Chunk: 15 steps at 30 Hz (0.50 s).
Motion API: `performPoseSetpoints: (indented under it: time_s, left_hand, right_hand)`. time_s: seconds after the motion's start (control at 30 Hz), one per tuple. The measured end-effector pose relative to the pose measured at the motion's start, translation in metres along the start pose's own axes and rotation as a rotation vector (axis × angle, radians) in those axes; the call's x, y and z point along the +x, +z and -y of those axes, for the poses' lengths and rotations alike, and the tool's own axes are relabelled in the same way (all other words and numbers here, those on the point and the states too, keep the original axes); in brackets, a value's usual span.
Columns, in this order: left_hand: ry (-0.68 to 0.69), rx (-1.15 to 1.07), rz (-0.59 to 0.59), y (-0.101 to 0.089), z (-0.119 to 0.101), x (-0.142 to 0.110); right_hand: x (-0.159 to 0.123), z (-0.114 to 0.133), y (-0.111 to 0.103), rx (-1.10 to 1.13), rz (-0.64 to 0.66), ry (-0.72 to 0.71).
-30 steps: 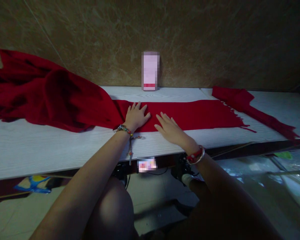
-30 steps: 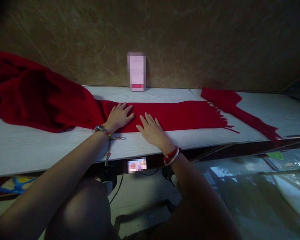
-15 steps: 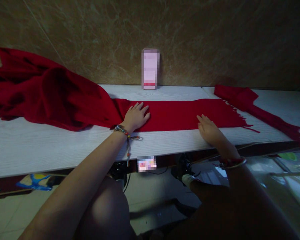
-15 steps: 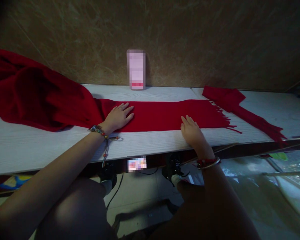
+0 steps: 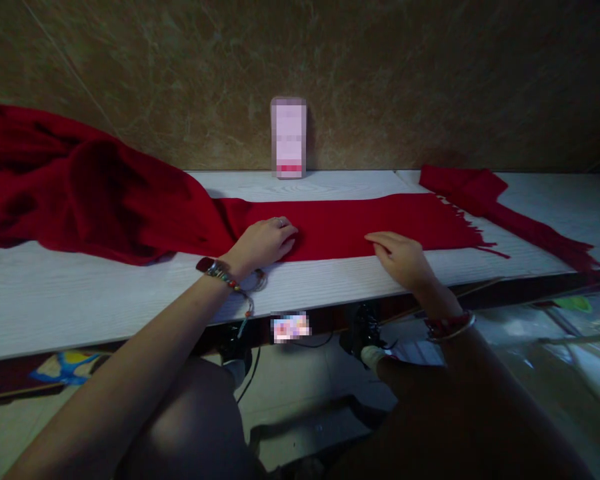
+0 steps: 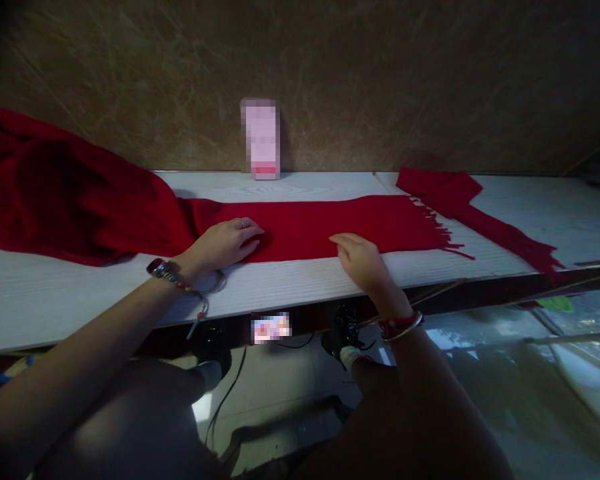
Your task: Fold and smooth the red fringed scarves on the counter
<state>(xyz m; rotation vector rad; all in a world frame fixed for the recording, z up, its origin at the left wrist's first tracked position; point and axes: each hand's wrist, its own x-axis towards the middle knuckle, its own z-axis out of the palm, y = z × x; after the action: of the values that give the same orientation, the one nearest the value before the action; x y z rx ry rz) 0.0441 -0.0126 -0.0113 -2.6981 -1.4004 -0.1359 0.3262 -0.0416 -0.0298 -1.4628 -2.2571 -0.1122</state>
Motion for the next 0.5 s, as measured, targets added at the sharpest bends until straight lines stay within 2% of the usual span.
performPoseSetpoints:
  time_s: [0.07, 0.17, 0.33, 0.5]
  left_hand:
    - [0.078, 0.000, 0.045, -0.004, 0.002, -0.010]
    - [0.117, 0.001, 0.093, -0.010, 0.011, -0.026]
    - [0.145, 0.038, 0.100, -0.014, 0.032, -0.048]
    - [0.154, 0.129, 0.069, -0.015, 0.040, -0.055]
  right_hand:
    - [0.003, 0.017, 0.006, 0.061, 0.054, -0.134]
    - [0.009, 0.044, 0.012, 0.098, 0.118, -0.241]
    - [0.018, 0.074, 0.014, 0.101, 0.176, -0.313]
    - [0.025, 0.092, 0.016, 0.057, 0.218, -0.353]
